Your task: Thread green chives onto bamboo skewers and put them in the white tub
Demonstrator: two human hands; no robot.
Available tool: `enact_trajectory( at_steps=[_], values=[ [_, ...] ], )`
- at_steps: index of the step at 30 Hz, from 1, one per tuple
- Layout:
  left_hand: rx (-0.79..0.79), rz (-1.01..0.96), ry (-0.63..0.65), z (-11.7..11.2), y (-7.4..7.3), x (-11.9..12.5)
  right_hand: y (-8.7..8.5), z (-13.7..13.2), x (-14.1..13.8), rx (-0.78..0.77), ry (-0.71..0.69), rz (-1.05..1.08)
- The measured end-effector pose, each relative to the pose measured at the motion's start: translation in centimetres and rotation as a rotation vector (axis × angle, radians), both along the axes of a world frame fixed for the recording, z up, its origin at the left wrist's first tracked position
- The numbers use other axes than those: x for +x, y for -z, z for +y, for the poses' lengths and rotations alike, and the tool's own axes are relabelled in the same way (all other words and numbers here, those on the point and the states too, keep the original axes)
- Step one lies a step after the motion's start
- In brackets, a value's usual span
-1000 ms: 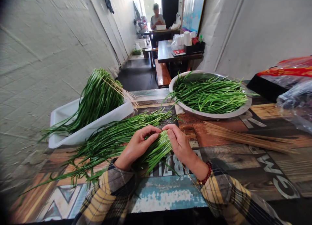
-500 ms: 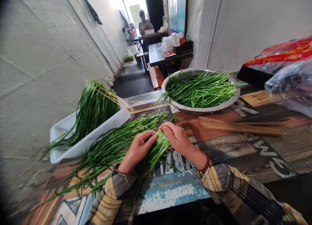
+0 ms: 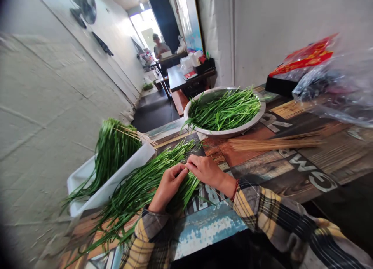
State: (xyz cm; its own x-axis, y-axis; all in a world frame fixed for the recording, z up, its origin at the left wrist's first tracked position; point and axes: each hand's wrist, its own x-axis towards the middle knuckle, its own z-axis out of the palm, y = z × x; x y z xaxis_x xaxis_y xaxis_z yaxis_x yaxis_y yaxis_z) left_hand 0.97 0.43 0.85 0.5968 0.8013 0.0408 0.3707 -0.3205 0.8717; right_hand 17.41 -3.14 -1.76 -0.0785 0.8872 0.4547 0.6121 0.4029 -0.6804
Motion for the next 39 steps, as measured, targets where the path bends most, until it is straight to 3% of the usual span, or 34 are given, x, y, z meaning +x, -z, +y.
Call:
enact_trajectory(
  at_steps=[3, 6, 10, 15, 20, 23, 26, 29, 35, 39],
  values=[
    [-0.026, -0.061, -0.078, 0.3, -1.0, -0.6, -1.0, 0.1, 1.3, -0.097, -0.053, 0.219],
    [-0.007, -0.133, -0.170, 0.6, -3.5, -1.5, -3.3, -0.5, 3.0, -0.150, -0.099, 0.341],
    [-0.002, -0.326, -0.279, 0.1, -7.9, -2.4, -7.8, -2.0, 3.6, -0.098, -0.201, 0.071],
    [0.014, -0.470, -0.302, -1.9, -12.5, -2.2, -13.2, -2.7, 1.6, 0.122, -0.095, -0.180],
    [0.064, -0.509, -0.229, -3.2, -15.4, -3.3, -16.7, -2.1, 1.2, 0.303, -0.035, -0.218],
    [0.064, -0.511, -0.270, -3.4, -16.4, -5.4, -18.5, -2.0, 1.7, 0.349, -0.041, -0.220],
    [0.117, -0.498, -0.363, -3.7, -17.6, -7.3, -20.0, -2.3, 1.9, 0.367, -0.048, -0.235],
    [0.257, -0.415, -0.352, -4.2, -19.4, -7.9, -21.0, -2.9, 1.5, 0.374, -0.080, -0.250],
    [0.557, -0.032, -0.137, -4.3, -23.1, -5.4, -21.3, -3.9, 0.2, 0.374, -0.137, -0.280],
    [0.535, 0.206, 0.046, -3.9, -23.9, -3.5, -21.3, -4.1, 0.0, 0.380, -0.184, -0.309]
  ],
)
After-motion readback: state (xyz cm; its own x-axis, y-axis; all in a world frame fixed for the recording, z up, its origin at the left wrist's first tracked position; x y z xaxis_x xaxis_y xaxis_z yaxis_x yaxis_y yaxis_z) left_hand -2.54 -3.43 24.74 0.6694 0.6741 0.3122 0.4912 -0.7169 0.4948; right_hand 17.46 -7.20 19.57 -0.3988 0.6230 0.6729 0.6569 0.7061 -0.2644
